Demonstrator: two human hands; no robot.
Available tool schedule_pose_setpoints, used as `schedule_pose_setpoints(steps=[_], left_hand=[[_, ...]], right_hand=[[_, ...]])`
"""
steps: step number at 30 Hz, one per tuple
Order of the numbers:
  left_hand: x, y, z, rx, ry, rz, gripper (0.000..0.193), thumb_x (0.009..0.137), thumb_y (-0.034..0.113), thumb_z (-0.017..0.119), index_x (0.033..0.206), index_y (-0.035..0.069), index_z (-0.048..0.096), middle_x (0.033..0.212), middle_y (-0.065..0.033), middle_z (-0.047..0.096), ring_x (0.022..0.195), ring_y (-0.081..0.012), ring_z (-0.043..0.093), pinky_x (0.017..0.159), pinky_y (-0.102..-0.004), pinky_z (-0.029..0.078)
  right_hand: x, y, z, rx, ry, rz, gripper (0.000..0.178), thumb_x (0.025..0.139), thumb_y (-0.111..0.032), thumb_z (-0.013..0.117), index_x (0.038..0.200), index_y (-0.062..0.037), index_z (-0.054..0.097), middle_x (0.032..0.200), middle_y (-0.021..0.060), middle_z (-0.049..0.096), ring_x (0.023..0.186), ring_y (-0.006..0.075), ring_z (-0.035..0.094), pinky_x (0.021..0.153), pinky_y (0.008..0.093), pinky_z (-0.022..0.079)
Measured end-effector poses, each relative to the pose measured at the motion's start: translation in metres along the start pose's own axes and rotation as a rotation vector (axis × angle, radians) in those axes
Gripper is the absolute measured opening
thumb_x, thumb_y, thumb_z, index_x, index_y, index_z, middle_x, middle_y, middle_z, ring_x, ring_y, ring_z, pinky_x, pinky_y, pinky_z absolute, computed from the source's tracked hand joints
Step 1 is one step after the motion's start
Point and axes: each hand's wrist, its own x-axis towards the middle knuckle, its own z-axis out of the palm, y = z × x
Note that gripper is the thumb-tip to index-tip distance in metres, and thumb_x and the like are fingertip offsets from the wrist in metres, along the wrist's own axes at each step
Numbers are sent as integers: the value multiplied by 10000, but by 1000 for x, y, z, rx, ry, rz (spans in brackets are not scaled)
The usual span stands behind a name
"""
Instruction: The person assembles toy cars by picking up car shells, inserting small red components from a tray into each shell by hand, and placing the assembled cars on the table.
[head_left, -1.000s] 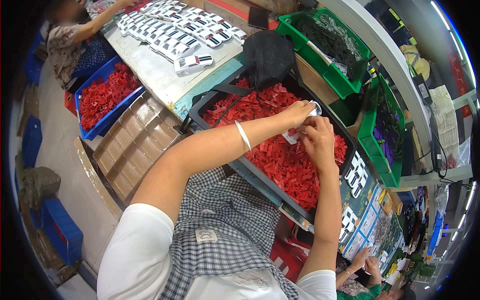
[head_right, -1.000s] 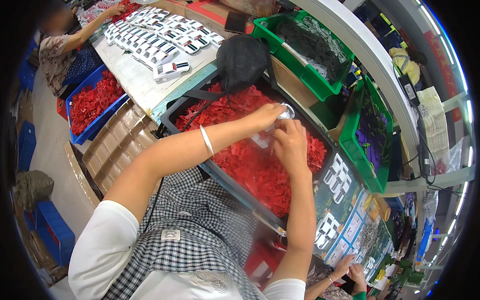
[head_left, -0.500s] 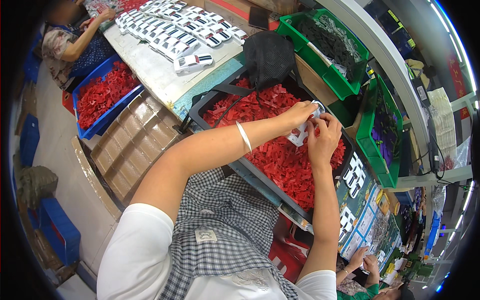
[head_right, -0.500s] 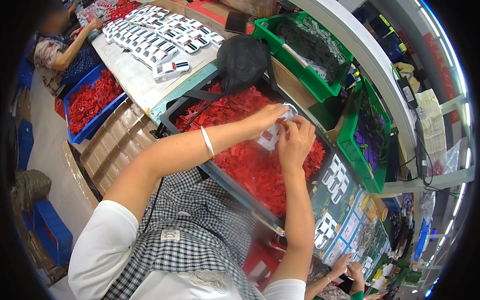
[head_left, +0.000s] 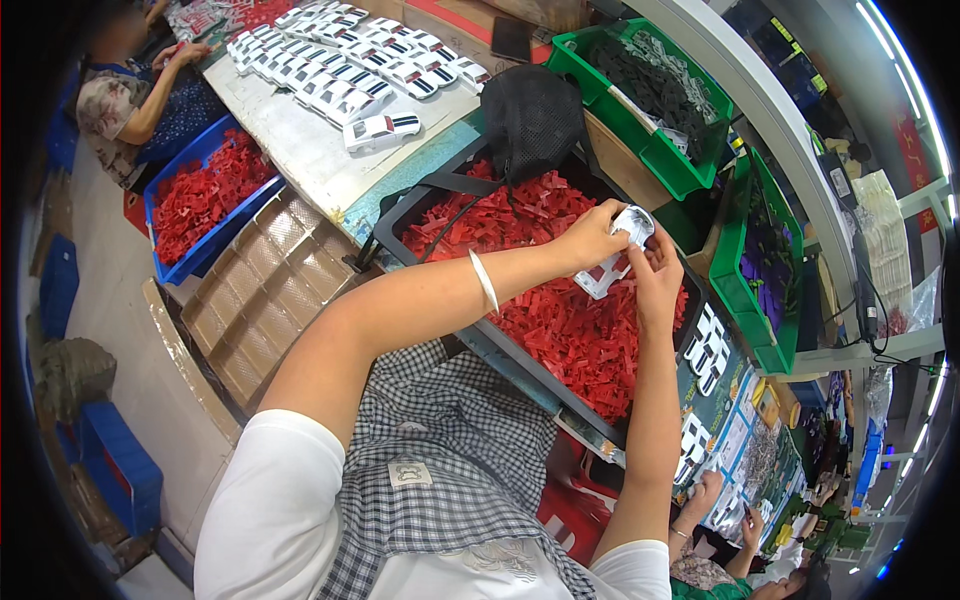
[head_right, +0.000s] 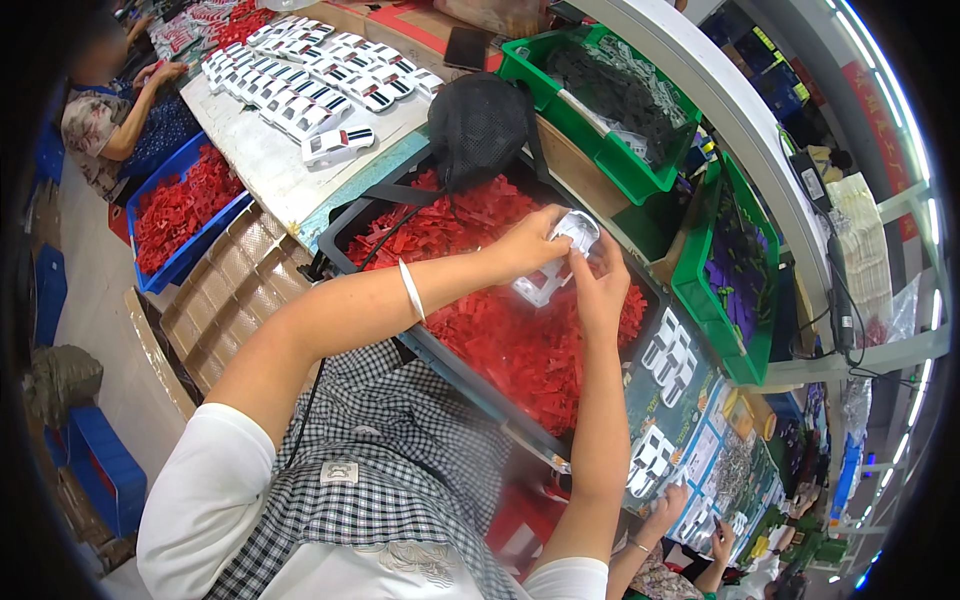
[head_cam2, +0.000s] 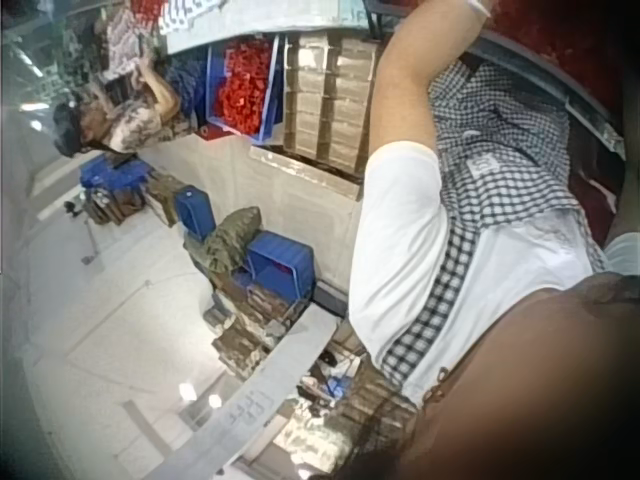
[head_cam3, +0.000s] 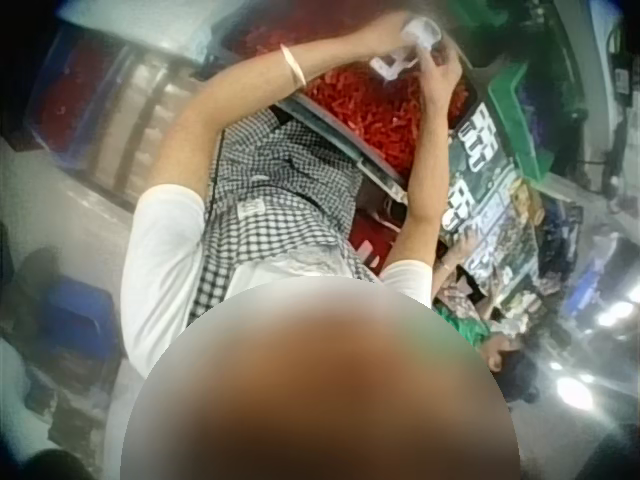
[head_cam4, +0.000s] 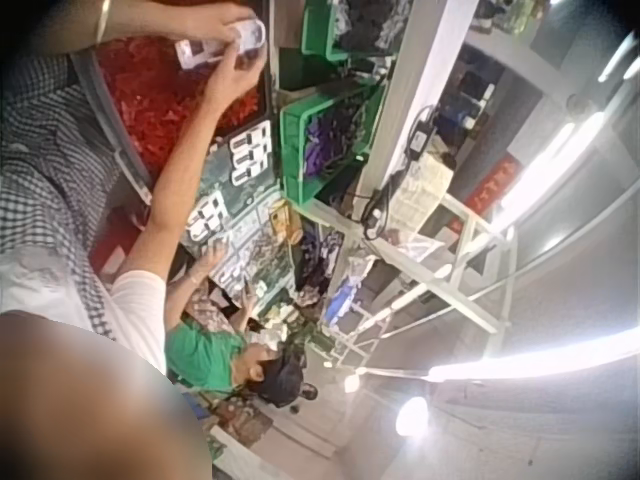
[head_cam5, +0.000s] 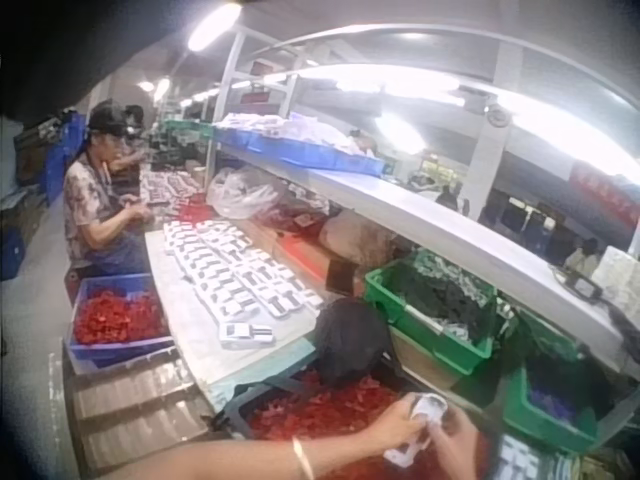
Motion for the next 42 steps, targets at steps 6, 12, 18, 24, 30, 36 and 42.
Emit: schedule_pose_setpoints(steps=[6, 12, 18, 24, 30, 36, 42], left_hand=[[-3, 1, -2, 156, -30, 97, 320, 823, 94, 540, 1114, -27, 486, 906, -106, 598, 813, -151, 589, 696, -284, 476], [-12, 18, 2, 253, -58, 50, 363, 791, 114, 567, 1105, -31, 457, 850, -182, 623, 770, -265, 643, 676, -364, 499], [-9, 7, 4, 306, -26, 253, 332, 782, 87, 552, 1078, -28, 455, 810, -203, 620, 747, -315, 648, 644, -391, 494], [-11, 1, 1, 351, 28, 277, 314, 787, 84, 549, 1074, -11, 465, 854, -197, 622, 823, -321, 635, 695, -396, 484], [-15, 29, -7, 533, 60, 297, 378, 785, 137, 547, 1142, 33, 478, 888, -251, 616, 866, -401, 608, 718, -458, 480], [-44, 99, -90, 1000, 330, 476, 303, 829, 104, 500, 1130, 77, 472, 937, -232, 601, 851, -406, 595, 724, -486, 492], [-40, 50, -212, 1522, 521, 275, 359, 779, 35, 507, 1136, 18, 480, 1021, -203, 520, 984, -360, 501, 787, -459, 460]], right_hand=[[3, 5, -4, 78, 12, 44, 452, 800, -46, 660, 1195, 89, 488, 1031, 133, 606, 895, 152, 591, 765, 266, 481], [3, 8, -10, 81, -20, 63, 369, 791, -47, 671, 1115, 71, 541, 966, 91, 617, 846, 127, 580, 738, 243, 468], [1, 5, -9, 51, -33, 39, 311, 791, -40, 657, 1072, 49, 559, 927, 56, 607, 817, 102, 557, 730, 235, 451], [5, 15, -5, -56, -33, -27, 316, 782, -58, 655, 1063, 51, 560, 920, 56, 608, 820, 106, 550, 738, 243, 442], [8, 17, -3, 92, -108, -99, 262, 856, -50, 608, 1101, 23, 549, 1015, 68, 595, 928, 131, 565, 830, 258, 444], [6, 12, -6, 11, -47, -218, 332, 907, -108, 568, 1220, -30, 487, 1053, 49, 559, 917, 107, 544, 714, 201, 440], [12, 17, -5, -85, -33, -198, 321, 872, -64, 598, 1174, -5, 509, 1032, 69, 553, 871, 111, 542, 802, 237, 445]])
